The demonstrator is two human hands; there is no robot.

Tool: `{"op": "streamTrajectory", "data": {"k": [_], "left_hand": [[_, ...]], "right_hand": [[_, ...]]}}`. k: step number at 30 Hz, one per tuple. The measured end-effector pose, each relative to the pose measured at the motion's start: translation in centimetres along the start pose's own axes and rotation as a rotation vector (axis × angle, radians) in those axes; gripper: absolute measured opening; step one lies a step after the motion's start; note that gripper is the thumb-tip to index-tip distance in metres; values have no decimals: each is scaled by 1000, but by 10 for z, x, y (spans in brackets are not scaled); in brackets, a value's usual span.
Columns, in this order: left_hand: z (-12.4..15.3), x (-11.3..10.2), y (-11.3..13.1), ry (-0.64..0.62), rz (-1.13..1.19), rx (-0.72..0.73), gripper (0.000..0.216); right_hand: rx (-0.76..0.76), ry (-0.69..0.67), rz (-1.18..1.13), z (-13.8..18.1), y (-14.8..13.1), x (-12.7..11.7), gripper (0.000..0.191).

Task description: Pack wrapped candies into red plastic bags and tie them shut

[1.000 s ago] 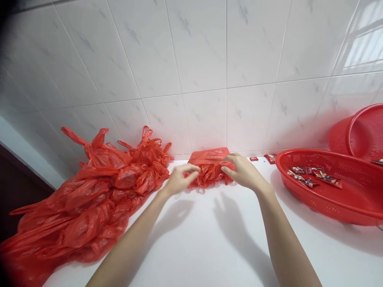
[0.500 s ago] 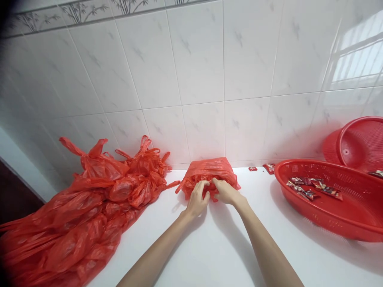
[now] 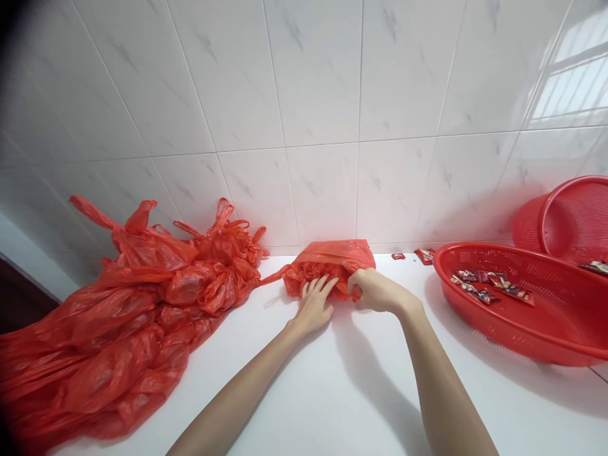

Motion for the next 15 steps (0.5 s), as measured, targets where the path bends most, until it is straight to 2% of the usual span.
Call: {"op": "streamTrajectory", "data": {"k": [4, 8, 12, 15], "left_hand": [[1, 0, -4, 26, -32, -60, 79], [3, -3, -9, 32, -38, -123, 77], [4, -4, -15, 17, -68, -178, 79], [5, -1, -20, -10, -108, -204, 83]], "right_hand": [[49, 15, 92, 9, 3, -5, 17], [-83, 23, 84, 19, -11, -13, 23], [-284, 16, -82, 37, -32, -28, 20], [-373, 156, -351, 57, -41, -53, 18]]}}
Point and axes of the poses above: each hand's wrist, its own z-axis away from the middle knuckle, its own x-axis out of the palm, y = z × x, the point moved 8 cm from there along -z, towards the middle knuckle, and after that the axes turned 2 degrees about x, right-handed, at the moved point
